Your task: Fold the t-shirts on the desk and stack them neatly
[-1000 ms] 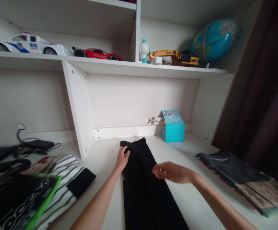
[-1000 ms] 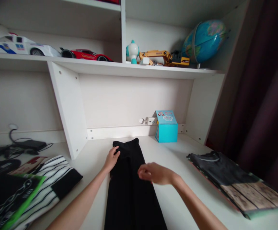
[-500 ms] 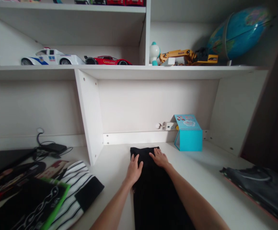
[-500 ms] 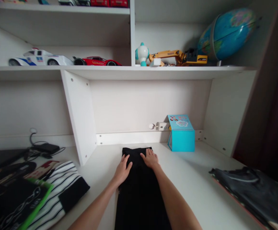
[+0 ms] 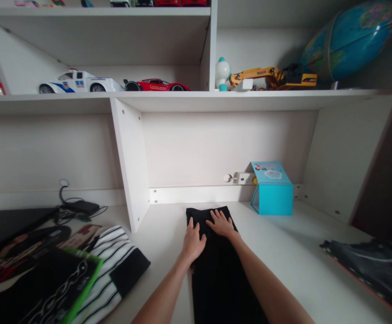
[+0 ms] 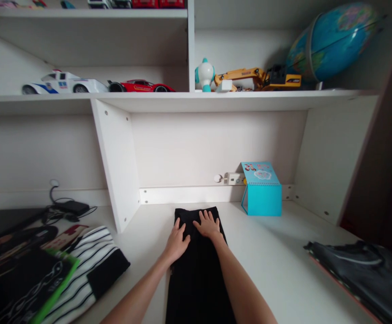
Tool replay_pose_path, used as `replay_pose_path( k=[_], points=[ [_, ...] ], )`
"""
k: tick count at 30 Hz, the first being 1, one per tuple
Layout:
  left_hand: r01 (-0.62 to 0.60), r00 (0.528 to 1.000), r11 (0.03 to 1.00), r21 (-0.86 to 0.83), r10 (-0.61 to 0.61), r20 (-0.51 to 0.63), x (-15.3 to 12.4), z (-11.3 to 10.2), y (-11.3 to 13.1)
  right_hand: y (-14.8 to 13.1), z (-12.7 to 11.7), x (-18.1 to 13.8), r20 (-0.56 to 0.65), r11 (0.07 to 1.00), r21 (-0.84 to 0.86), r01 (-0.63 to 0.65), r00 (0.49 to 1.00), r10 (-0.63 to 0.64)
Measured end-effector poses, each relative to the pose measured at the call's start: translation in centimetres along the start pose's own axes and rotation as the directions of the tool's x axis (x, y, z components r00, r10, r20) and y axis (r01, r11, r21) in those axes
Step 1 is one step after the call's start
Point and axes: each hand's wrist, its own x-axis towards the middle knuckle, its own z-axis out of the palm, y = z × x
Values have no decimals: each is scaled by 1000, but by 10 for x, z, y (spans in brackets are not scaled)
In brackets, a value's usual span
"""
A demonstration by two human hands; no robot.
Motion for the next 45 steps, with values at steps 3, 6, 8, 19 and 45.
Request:
replay_pose_path(
  k=[3, 6, 8, 19, 45],
  points=[
    [-37, 999, 999, -25, 37, -5, 1, -2, 1, 1, -1, -1, 12, 1000, -13, 6, 1000, -6],
    [-62, 998, 996, -60, 62, 2, 1, -2, 3, 2, -2, -3, 25, 1000, -25, 18, 1000, -17],
    [-53, 999, 997, -49, 53, 8, 1, -1, 3, 2, -2, -4, 39, 999, -27, 25, 999, -24],
    [-71, 997, 981, 181, 63, 49, 5, 0, 0, 5, -1, -4, 27, 999, 3, 38, 999, -38],
    [-76, 953, 841, 535, -98, 288, 5, -19, 6, 61, -21, -263, 90, 967, -8, 256, 963, -254]
  ],
)
